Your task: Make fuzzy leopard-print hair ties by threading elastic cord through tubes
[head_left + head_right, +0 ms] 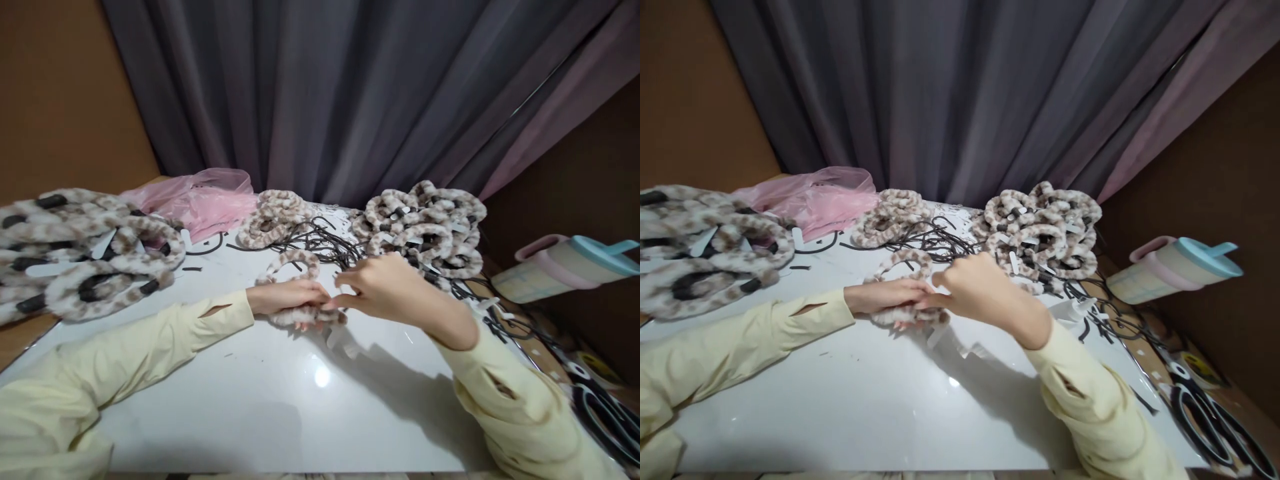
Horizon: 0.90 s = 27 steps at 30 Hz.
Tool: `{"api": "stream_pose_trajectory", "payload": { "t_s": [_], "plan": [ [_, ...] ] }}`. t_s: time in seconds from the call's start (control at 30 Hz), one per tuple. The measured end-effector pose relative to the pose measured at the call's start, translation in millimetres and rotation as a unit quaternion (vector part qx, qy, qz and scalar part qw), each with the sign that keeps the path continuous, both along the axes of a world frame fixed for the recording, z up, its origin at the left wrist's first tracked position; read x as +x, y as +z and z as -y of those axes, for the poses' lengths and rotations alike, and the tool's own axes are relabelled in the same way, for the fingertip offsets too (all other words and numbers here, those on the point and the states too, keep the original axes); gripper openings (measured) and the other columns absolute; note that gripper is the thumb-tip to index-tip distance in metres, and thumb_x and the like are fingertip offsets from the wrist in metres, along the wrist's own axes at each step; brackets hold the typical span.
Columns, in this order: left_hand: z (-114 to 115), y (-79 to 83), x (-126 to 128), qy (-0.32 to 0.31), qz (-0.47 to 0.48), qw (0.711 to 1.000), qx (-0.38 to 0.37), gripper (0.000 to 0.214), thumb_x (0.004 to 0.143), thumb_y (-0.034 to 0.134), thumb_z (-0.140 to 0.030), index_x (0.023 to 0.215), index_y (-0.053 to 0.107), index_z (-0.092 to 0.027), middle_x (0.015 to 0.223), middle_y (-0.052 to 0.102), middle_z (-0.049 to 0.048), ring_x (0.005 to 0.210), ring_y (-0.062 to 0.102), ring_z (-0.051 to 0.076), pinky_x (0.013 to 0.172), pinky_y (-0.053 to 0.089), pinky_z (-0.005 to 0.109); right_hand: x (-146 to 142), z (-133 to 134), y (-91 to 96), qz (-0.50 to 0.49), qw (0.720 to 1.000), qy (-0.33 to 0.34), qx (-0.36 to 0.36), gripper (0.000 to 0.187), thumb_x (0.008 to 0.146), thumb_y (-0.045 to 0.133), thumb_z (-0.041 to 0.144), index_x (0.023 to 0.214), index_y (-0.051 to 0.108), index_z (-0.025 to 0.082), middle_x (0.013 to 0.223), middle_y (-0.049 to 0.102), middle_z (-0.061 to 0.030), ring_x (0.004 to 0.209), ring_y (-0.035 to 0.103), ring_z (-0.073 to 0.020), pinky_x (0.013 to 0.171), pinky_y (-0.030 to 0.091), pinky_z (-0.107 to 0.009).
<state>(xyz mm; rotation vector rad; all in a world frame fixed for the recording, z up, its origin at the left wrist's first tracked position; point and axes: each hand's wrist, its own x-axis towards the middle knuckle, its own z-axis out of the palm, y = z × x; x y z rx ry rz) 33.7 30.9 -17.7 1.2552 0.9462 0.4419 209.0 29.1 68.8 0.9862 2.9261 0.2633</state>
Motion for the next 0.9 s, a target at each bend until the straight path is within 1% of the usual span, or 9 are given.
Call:
{"api": "stream_pose_trajectory", "payload": {
  "t_s": [0.07, 0.13, 0.23, 0.33, 0.4, 0.5, 0.7, 0.8, 0.9],
  "plan": [
    [0.2, 1.8, -0.1, -0.013, 0.011, 1.0, -0.006, 0.034, 0.076, 0.068, -0.036, 0.099, 0.058, -0.014, 0.086, 0.066, 0.0065, 0.068, 0.061, 0.014, 0.059, 0.048, 0.025, 25.1, -1.3, 6.3, -0.016, 0.997, 0.014, -0.073, 0.041, 0.089, 0.051, 0.046, 0.067, 0.068, 0.017, 0.046, 0.056, -0.0014, 0.041, 0.043, -0.0088, 0.045, 0.019, -0.024],
    [0.6, 5.4, -2.1, -0.034, 0.02, 0.999, -0.017, 0.035, 0.073, 0.07, -0.037, 0.096, 0.057, -0.014, 0.08, 0.066, 0.0045, 0.06, 0.059, 0.011, 0.054, 0.045, 0.023, 44.8, -1.4, 9.8, -0.067, 0.983, 0.032, -0.166, 0.043, 0.092, 0.044, 0.047, 0.075, 0.07, 0.018, 0.046, 0.056, -0.0001, 0.039, 0.041, -0.0078, 0.045, 0.024, -0.023],
    [0.7, 11.5, -6.4, -0.081, 0.024, 0.996, -0.028, 0.033, 0.074, 0.068, -0.037, 0.094, 0.053, -0.015, 0.078, 0.066, 0.004, 0.055, 0.056, 0.009, 0.051, 0.041, 0.02, 62.6, -0.5, 12.0, -0.124, 0.944, 0.048, -0.301, 0.042, 0.09, 0.044, 0.051, 0.097, 0.068, 0.017, 0.065, 0.066, -0.003, 0.048, 0.051, -0.0087, 0.049, 0.034, -0.02],
    [1.2, 15.5, -8.7, -0.111, 0.027, 0.993, 0.006, 0.03, 0.078, 0.064, -0.037, 0.095, 0.053, -0.015, 0.08, 0.067, 0.0045, 0.053, 0.053, 0.007, 0.049, 0.039, 0.019, 67.9, -0.8, 9.7, -0.156, 0.914, 0.048, -0.371, 0.04, 0.092, 0.042, 0.047, 0.1, 0.067, 0.016, 0.074, 0.066, -0.0042, 0.06, 0.057, -0.0103, 0.058, 0.041, -0.019],
    [2.6, 16.9, -7.7, -0.105, 0.027, 0.994, 0.035, 0.028, 0.08, 0.062, -0.038, 0.092, 0.054, -0.014, 0.071, 0.064, 0.0017, 0.051, 0.05, 0.007, 0.047, 0.037, 0.019, 66.4, -1.5, 3.8, -0.177, 0.909, 0.026, -0.377, 0.037, 0.095, 0.038, 0.039, 0.099, 0.064, 0.014, 0.068, 0.064, -0.0023, 0.06, 0.057, -0.0104, 0.06, 0.042, -0.019],
    [6.6, 19.2, -3.7, -0.068, 0.013, 0.997, 0.046, 0.027, 0.082, 0.059, -0.04, 0.086, 0.052, -0.014, 0.058, 0.057, -0.0028, 0.047, 0.046, 0.007, 0.046, 0.034, 0.018, 59.2, -1.5, -11.7, -0.221, 0.907, 0.004, -0.358, 0.026, 0.096, 0.039, 0.029, 0.104, 0.056, 0.012, 0.062, 0.062, 0.0005, 0.057, 0.054, -0.0099, 0.057, 0.04, -0.019],
    [14.5, 28.1, 0.4, -0.035, 0.008, 0.999, -0.001, 0.027, 0.079, 0.061, -0.04, 0.082, 0.05, -0.015, 0.077, 0.066, 0.005, 0.05, 0.047, 0.007, 0.04, 0.029, 0.017, 39.5, 2.1, -45.0, -0.322, 0.91, 0.059, -0.255, 0.013, 0.089, 0.052, 0.019, 0.084, 0.062, 0.014, 0.073, 0.066, -0.0029, 0.062, 0.056, -0.0095, 0.059, 0.041, -0.019],
    [16.9, 30.1, 0.5, -0.025, 0.007, 1.0, -0.015, 0.026, 0.08, 0.059, -0.039, 0.081, 0.051, -0.015, 0.082, 0.067, 0.007, 0.048, 0.041, 0.005, 0.039, 0.023, 0.017, 33.2, 3.3, -52.9, -0.355, 0.904, 0.066, -0.229, 0.01, 0.086, 0.057, 0.019, 0.081, 0.064, 0.014, 0.072, 0.065, -0.0034, 0.064, 0.058, -0.0103, 0.06, 0.043, -0.019],
    [19.0, 29.5, 1.3, -0.011, 0.003, 1.0, -0.014, 0.027, 0.082, 0.057, -0.041, 0.08, 0.053, -0.014, 0.078, 0.065, 0.0041, 0.043, 0.031, 0.003, 0.039, 0.016, 0.018, 30.7, 3.5, -55.6, -0.374, 0.901, 0.072, -0.207, 0.01, 0.086, 0.059, 0.02, 0.08, 0.065, 0.014, 0.073, 0.064, -0.0041, 0.065, 0.058, -0.0106, 0.061, 0.044, -0.02]
  ]
}}
